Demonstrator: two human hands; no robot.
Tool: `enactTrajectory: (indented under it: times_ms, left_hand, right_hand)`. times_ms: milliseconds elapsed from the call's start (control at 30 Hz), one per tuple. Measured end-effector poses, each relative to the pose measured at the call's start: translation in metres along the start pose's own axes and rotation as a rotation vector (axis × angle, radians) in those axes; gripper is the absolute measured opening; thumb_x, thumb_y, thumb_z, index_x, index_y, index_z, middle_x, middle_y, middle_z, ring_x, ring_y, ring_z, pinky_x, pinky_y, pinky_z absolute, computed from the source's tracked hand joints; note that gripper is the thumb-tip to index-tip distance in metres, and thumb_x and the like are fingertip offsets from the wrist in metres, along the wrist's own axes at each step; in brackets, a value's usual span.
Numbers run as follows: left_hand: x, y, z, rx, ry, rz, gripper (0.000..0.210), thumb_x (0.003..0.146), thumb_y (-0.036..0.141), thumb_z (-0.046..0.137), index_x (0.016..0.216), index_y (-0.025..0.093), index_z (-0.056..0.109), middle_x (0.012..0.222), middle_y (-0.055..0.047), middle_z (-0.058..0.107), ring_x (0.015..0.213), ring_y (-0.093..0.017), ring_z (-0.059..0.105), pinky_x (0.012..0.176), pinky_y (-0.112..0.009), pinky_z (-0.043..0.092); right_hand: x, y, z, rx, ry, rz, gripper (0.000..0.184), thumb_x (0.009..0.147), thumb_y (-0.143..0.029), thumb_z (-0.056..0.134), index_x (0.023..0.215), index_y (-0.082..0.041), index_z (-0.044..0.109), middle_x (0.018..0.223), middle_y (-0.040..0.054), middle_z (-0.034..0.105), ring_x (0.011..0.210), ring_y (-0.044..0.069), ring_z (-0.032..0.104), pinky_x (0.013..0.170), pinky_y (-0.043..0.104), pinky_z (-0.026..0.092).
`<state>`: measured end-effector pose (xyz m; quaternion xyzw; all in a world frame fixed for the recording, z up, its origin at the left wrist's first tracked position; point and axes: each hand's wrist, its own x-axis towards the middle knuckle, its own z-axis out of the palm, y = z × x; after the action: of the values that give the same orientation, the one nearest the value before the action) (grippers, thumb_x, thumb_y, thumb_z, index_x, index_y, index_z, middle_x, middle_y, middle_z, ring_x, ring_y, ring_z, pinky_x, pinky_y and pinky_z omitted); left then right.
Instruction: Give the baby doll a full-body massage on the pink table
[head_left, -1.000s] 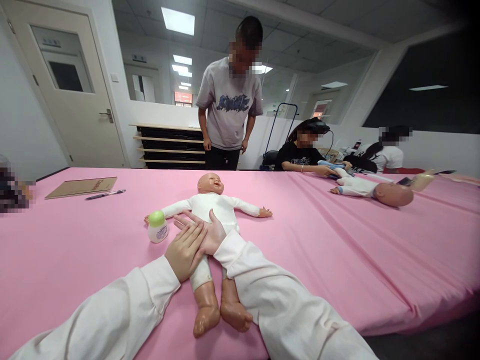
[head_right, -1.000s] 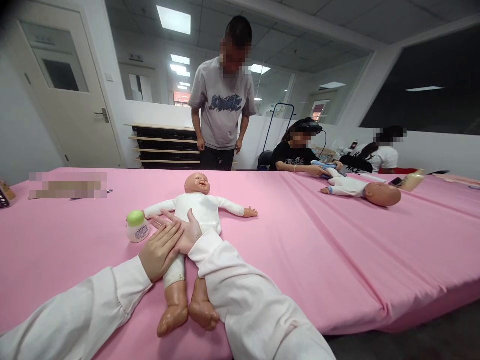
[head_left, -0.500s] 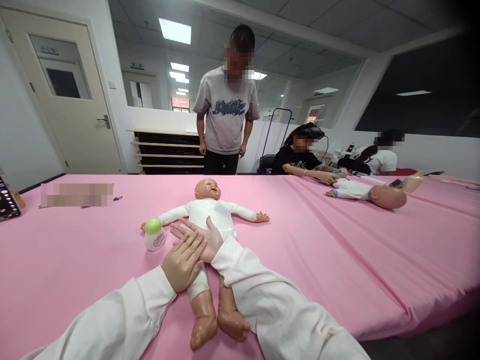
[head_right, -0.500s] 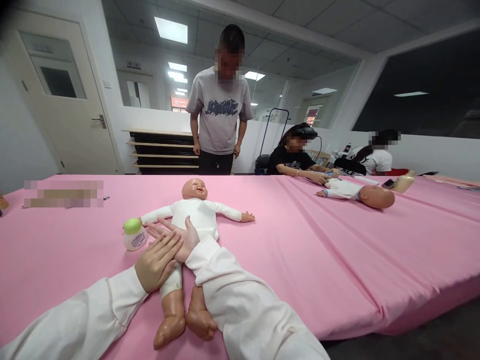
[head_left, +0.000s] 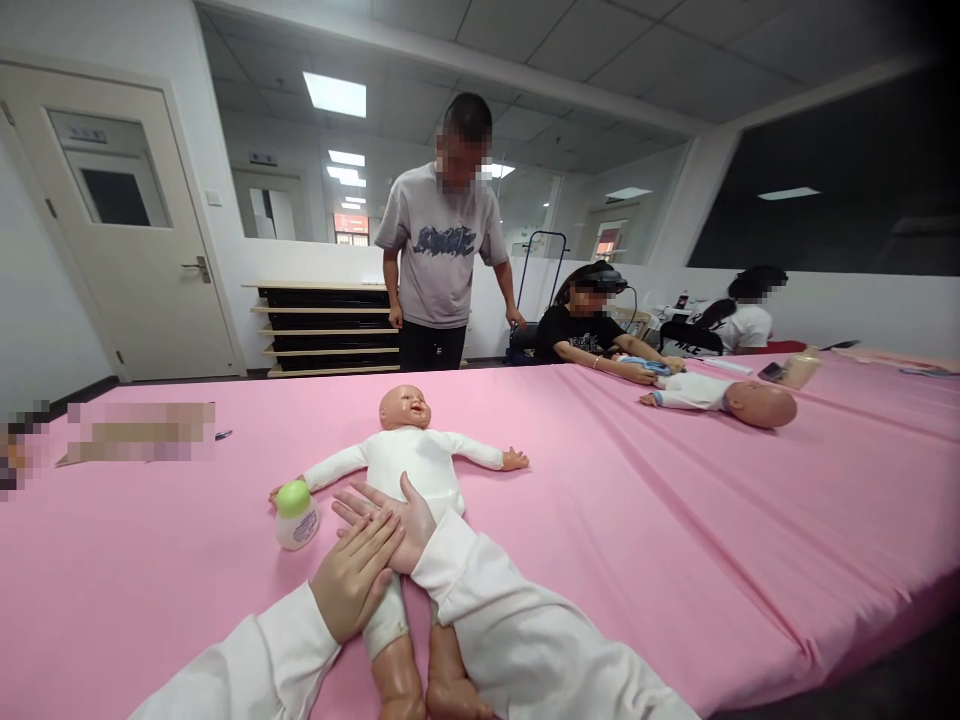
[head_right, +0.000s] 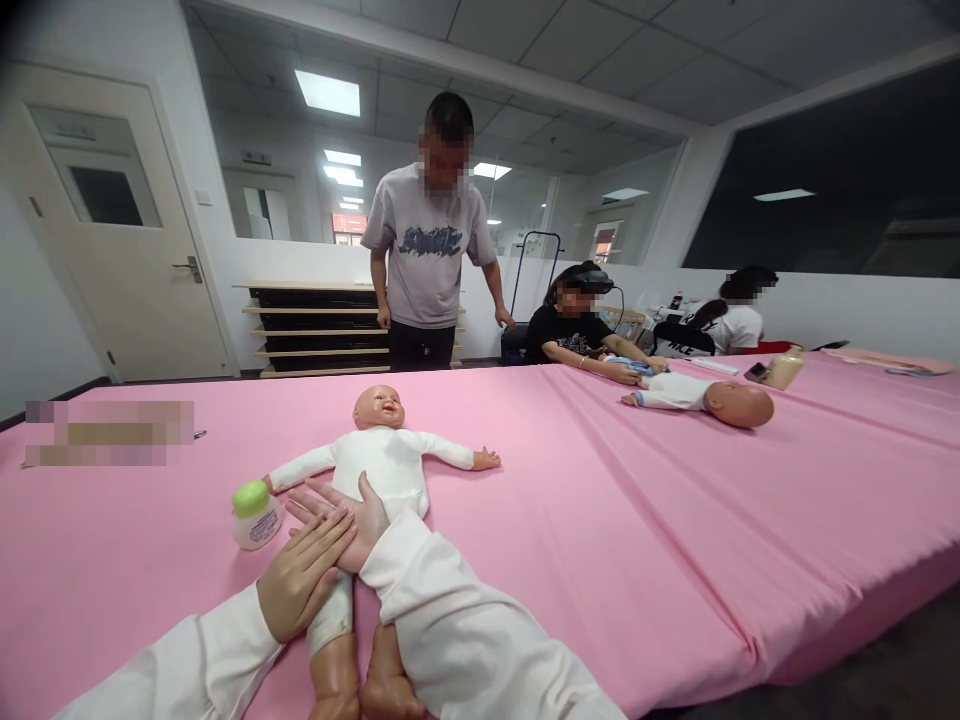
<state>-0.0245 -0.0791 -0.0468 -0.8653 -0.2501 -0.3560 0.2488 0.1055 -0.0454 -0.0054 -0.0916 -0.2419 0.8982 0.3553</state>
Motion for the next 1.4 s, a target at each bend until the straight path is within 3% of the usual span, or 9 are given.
enactTrajectory:
  times_ms: [200, 467, 767, 1067, 1400]
  left_hand:
    - [-0.004, -0.002, 0.004, 0.004, -0.02, -0.018, 0.046, 0.082, 0.018, 0.038, 0.127, 0.012, 0.041, 0.124, -0.01, 0.051, 0.119, -0.021, 0.043, 0.098, -0.036, 0.038]
    - [-0.002, -0.002, 0.003, -0.026, -0.005, -0.034, 0.048, 0.082, 0.018, 0.038, 0.13, 0.015, 0.037, 0.124, -0.009, 0.051, 0.117, -0.019, 0.046, 0.096, -0.032, 0.041]
    - [-0.002, -0.004, 0.005, -0.015, 0.006, -0.031, 0.047, 0.082, 0.019, 0.039, 0.129, 0.015, 0.04, 0.124, -0.009, 0.051, 0.117, -0.019, 0.046, 0.096, -0.032, 0.041]
    - [-0.003, -0.004, 0.005, -0.021, -0.001, -0.031, 0.045, 0.082, 0.021, 0.04, 0.127, 0.016, 0.043, 0.125, -0.008, 0.051, 0.117, -0.019, 0.045, 0.098, -0.03, 0.039]
    - [-0.008, -0.005, 0.011, -0.057, -0.016, -0.072, 0.044, 0.083, 0.021, 0.04, 0.127, 0.018, 0.042, 0.127, -0.006, 0.048, 0.12, -0.018, 0.041, 0.1, -0.03, 0.037]
  right_hand:
    - [0.001, 0.002, -0.002, 0.114, 0.017, -0.011, 0.067, 0.083, -0.058, 0.023, 0.117, -0.004, 0.045, 0.126, 0.0199, 0.043, 0.114, 0.023, 0.047, 0.093, 0.041, 0.034]
    - [0.001, 0.001, -0.001, 0.088, 0.07, -0.008, 0.059, 0.08, -0.054, 0.037, 0.111, -0.005, 0.048, 0.126, 0.0205, 0.044, 0.111, 0.022, 0.05, 0.091, 0.04, 0.037]
    - [0.002, 0.0, -0.004, 0.054, 0.068, 0.005, 0.055, 0.081, -0.05, 0.036, 0.112, -0.006, 0.048, 0.126, 0.0206, 0.044, 0.109, 0.021, 0.051, 0.09, 0.04, 0.037]
    - [0.005, 0.0, -0.016, 0.089, -0.023, 0.009, 0.057, 0.086, -0.049, 0.025, 0.116, -0.005, 0.047, 0.123, 0.0193, 0.048, 0.109, 0.021, 0.052, 0.095, 0.04, 0.034]
    - [0.006, 0.001, -0.017, 0.093, 0.015, 0.003, 0.058, 0.086, -0.049, 0.023, 0.116, -0.006, 0.046, 0.123, 0.0187, 0.048, 0.111, 0.021, 0.051, 0.092, 0.041, 0.036]
